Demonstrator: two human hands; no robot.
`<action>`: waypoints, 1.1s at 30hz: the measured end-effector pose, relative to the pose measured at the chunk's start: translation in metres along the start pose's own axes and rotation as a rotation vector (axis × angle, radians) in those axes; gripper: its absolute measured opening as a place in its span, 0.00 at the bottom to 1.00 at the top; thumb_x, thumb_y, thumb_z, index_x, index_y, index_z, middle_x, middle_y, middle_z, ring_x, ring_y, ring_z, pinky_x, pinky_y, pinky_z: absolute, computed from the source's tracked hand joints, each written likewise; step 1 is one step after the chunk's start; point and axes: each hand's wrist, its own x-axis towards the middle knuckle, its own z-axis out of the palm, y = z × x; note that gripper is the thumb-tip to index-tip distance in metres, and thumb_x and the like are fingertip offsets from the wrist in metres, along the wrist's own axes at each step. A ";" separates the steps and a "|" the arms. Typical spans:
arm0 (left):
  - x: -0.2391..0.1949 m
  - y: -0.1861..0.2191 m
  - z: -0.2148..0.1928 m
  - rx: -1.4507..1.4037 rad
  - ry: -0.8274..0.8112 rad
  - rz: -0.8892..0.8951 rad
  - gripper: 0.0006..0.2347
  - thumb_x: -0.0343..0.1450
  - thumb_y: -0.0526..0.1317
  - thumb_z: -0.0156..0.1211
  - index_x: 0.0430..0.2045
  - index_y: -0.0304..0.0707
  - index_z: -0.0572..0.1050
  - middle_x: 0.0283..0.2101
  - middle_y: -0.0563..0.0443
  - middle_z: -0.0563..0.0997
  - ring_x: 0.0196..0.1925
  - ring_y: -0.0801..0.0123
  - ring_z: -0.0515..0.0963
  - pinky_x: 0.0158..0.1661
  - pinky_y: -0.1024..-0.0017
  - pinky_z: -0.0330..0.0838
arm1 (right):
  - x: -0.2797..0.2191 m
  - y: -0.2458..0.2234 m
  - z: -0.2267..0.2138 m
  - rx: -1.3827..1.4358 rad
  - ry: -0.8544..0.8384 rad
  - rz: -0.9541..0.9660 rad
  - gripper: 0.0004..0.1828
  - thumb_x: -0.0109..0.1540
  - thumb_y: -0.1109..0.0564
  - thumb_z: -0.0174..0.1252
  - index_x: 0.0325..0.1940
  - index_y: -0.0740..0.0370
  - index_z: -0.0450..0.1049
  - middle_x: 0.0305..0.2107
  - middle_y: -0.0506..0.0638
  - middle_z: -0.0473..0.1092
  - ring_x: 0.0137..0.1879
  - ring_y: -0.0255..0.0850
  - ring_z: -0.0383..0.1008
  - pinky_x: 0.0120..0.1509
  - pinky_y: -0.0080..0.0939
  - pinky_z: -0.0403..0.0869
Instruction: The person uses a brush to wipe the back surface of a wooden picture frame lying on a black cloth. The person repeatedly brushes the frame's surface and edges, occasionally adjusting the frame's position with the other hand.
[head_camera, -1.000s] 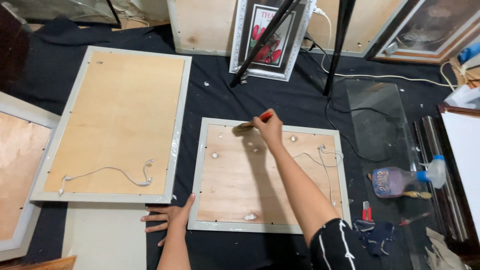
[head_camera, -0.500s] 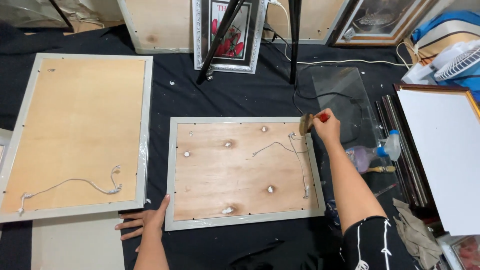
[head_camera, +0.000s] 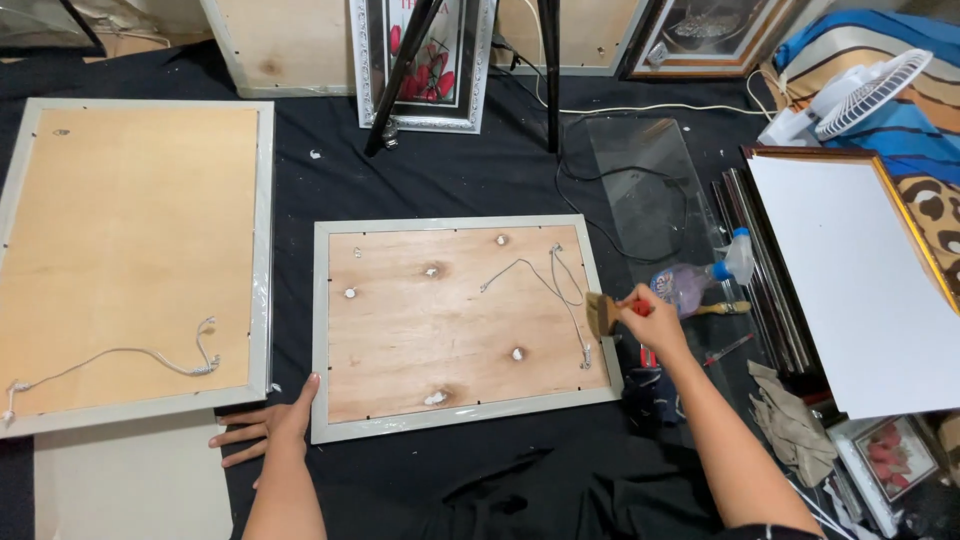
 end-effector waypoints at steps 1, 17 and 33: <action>0.001 -0.001 0.003 0.005 -0.001 -0.002 0.74 0.42 0.75 0.69 0.73 0.47 0.18 0.72 0.50 0.09 0.74 0.48 0.10 0.63 0.17 0.24 | -0.015 0.001 -0.004 -0.002 -0.001 0.005 0.07 0.60 0.54 0.59 0.30 0.55 0.70 0.35 0.45 0.77 0.38 0.37 0.66 0.44 0.39 0.64; 0.006 -0.002 0.003 0.024 0.021 -0.027 0.76 0.39 0.75 0.68 0.74 0.48 0.18 0.71 0.52 0.08 0.74 0.49 0.10 0.65 0.19 0.24 | 0.081 -0.044 0.002 -0.138 -0.163 0.177 0.02 0.53 0.59 0.55 0.28 0.55 0.73 0.26 0.53 0.77 0.36 0.45 0.77 0.44 0.42 0.72; 0.012 0.000 0.005 0.048 0.007 -0.043 0.76 0.38 0.76 0.67 0.73 0.48 0.17 0.71 0.51 0.08 0.73 0.49 0.10 0.64 0.19 0.23 | 0.115 -0.043 0.022 0.010 0.118 -0.134 0.03 0.58 0.56 0.57 0.32 0.53 0.69 0.29 0.44 0.71 0.36 0.36 0.65 0.43 0.40 0.63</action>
